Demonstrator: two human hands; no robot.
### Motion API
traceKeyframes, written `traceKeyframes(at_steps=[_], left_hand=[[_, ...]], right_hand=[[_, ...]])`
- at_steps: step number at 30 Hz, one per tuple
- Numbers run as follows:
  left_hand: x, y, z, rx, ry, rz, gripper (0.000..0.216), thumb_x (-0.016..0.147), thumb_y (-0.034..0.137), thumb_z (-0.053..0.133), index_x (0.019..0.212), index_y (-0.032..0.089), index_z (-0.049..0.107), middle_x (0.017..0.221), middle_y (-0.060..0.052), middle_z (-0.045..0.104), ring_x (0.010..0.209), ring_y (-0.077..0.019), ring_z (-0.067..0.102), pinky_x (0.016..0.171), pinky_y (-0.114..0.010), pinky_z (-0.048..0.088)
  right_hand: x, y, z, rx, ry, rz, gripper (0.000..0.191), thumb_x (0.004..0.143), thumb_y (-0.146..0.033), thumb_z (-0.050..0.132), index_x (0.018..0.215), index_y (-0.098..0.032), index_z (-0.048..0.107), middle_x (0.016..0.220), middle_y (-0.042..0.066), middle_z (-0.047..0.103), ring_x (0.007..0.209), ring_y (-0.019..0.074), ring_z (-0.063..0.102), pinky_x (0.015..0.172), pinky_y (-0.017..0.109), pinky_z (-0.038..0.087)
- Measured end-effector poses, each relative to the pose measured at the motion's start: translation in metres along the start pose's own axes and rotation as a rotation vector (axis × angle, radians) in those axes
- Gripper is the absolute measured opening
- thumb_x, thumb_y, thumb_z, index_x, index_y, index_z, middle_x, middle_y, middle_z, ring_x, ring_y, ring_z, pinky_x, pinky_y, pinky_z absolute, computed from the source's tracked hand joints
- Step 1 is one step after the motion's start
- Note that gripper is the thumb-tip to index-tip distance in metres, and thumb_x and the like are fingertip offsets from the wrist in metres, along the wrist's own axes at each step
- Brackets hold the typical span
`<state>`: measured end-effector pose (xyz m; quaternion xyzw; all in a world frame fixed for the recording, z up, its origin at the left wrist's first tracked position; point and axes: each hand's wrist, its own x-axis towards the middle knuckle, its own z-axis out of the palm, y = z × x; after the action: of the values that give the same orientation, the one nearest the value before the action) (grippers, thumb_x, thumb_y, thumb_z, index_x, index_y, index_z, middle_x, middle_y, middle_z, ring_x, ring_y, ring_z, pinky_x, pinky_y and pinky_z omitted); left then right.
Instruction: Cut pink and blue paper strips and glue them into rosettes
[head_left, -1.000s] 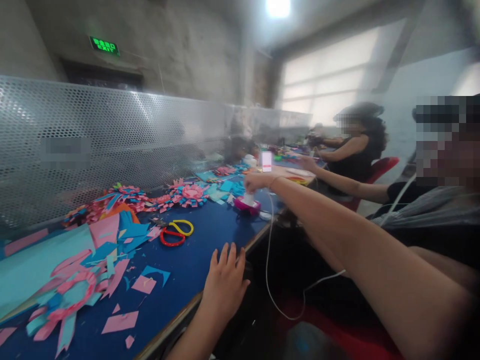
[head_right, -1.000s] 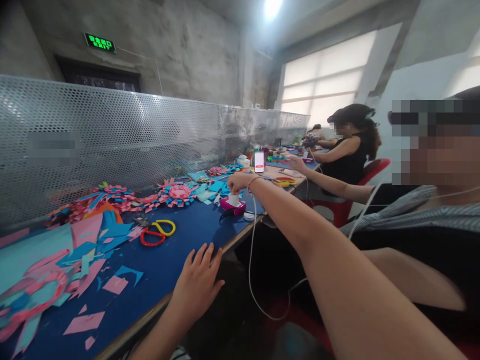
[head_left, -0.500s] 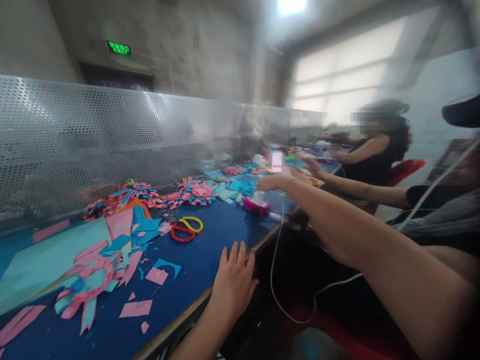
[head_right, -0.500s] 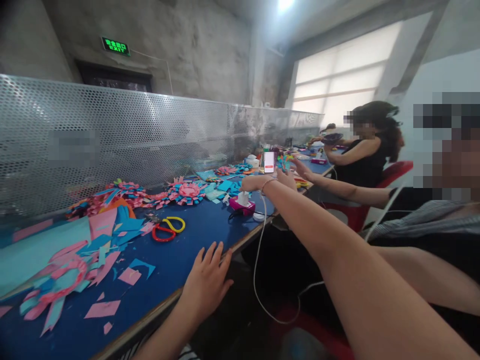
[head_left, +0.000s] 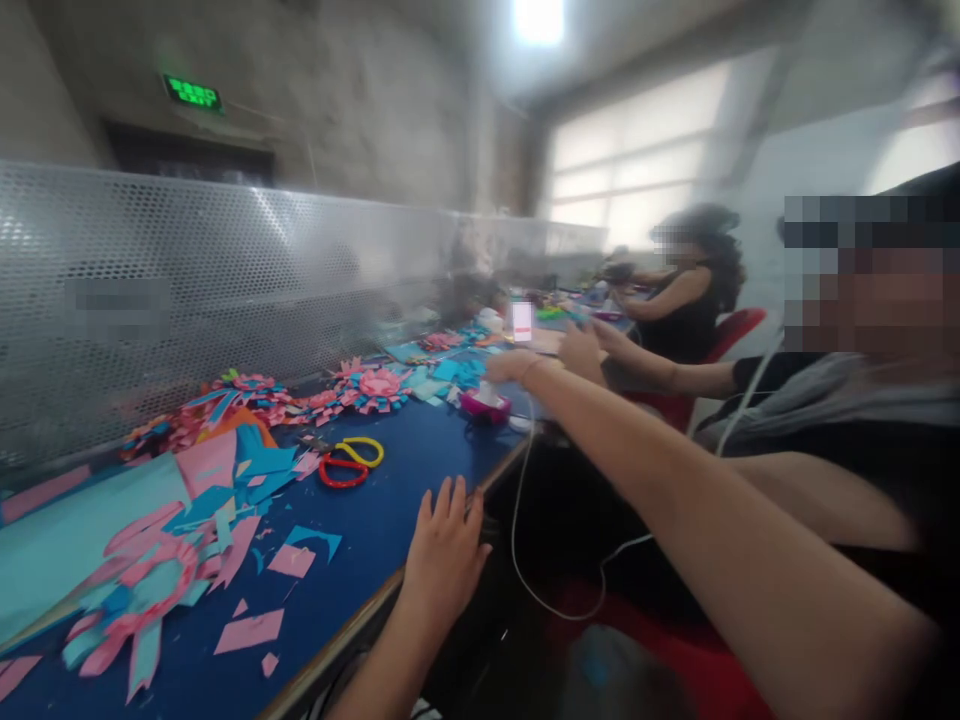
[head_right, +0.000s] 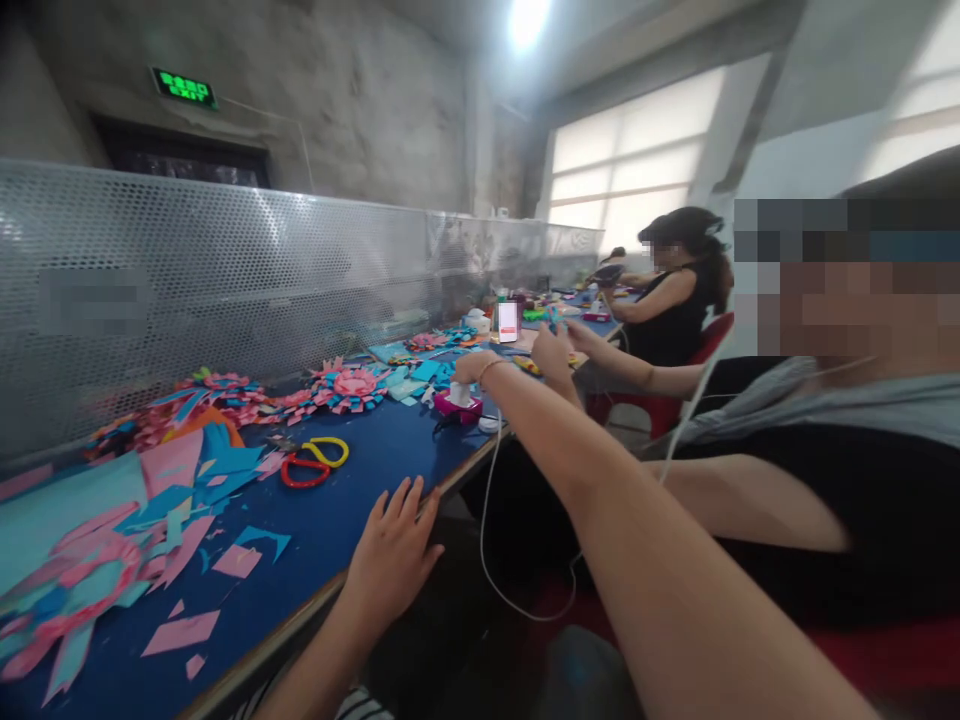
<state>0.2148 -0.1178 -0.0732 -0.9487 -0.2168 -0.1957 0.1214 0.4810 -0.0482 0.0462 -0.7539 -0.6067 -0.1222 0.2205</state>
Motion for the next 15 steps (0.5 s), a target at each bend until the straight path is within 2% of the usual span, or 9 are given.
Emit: traceKeyframes(at_steps=[2,4,6,8,10,12,15], left_hand=[[0.001,-0.002,0.002,0.008,0.005,0.001,0.054,0.078,0.037,0.046,0.128,0.021,0.037,0.134,-0.011,0.038,0.123,-0.0262,0.032,0.097,-0.045,0.031],[0.001,-0.003,0.003,0.012,0.005,0.009,0.054,0.078,0.035,0.046,0.128,0.020,0.036,0.134,-0.011,0.038,0.123,-0.0257,0.032,0.098,-0.045,0.031],[0.002,-0.004,0.002,0.016,-0.001,0.014,0.053,0.078,0.033,0.046,0.129,0.020,0.037,0.133,-0.011,0.039,0.123,-0.0255,0.033,0.098,-0.044,0.031],[0.001,-0.004,0.000,0.019,-0.007,0.016,0.053,0.077,0.032,0.046,0.128,0.020,0.038,0.134,-0.011,0.038,0.123,-0.0255,0.033,0.098,-0.043,0.032],[0.000,-0.004,-0.001,0.021,-0.008,0.014,0.052,0.077,0.029,0.046,0.128,0.020,0.039,0.134,-0.011,0.038,0.124,-0.0252,0.032,0.097,-0.043,0.033],[-0.001,-0.003,0.000,0.032,-0.002,0.015,0.053,0.075,0.025,0.046,0.128,0.020,0.039,0.134,-0.010,0.038,0.123,-0.0245,0.033,0.096,-0.041,0.034],[-0.004,-0.004,0.005,0.090,0.027,0.018,0.056,0.071,0.015,0.045,0.127,0.019,0.040,0.133,-0.009,0.040,0.122,-0.0239,0.035,0.094,-0.040,0.037]], right_hand=[[-0.006,-0.011,-0.003,-0.187,-0.029,0.083,0.026,0.071,-0.034,0.058,0.086,-0.013,0.063,0.102,0.016,0.059,0.098,0.0313,0.050,0.085,0.050,0.033],[-0.017,-0.023,-0.002,-0.327,0.086,0.020,0.038,0.079,-0.036,0.047,0.109,-0.014,0.054,0.120,0.018,0.047,0.112,0.0316,0.039,0.091,0.050,0.027],[-0.030,-0.030,0.002,-0.313,0.215,-0.055,0.042,0.084,-0.036,0.037,0.120,-0.015,0.044,0.125,0.016,0.042,0.114,0.0277,0.036,0.093,0.044,0.027],[-0.042,-0.024,0.008,-0.187,0.328,-0.063,0.037,0.087,-0.032,0.029,0.116,-0.015,0.046,0.119,0.014,0.046,0.109,0.0227,0.040,0.092,0.036,0.030],[-0.051,-0.002,0.011,-0.014,0.451,0.037,0.036,0.088,-0.026,0.022,0.106,-0.014,0.051,0.107,0.012,0.052,0.100,0.0192,0.045,0.088,0.032,0.034],[-0.055,0.033,0.010,0.131,0.561,0.203,0.037,0.087,-0.022,0.019,0.098,-0.014,0.054,0.097,0.011,0.056,0.092,0.0189,0.049,0.084,0.032,0.038],[-0.048,0.089,0.003,0.222,0.541,0.206,0.026,0.083,-0.026,0.037,0.092,-0.016,0.059,0.095,0.008,0.059,0.098,0.0213,0.047,0.086,0.034,0.037]])
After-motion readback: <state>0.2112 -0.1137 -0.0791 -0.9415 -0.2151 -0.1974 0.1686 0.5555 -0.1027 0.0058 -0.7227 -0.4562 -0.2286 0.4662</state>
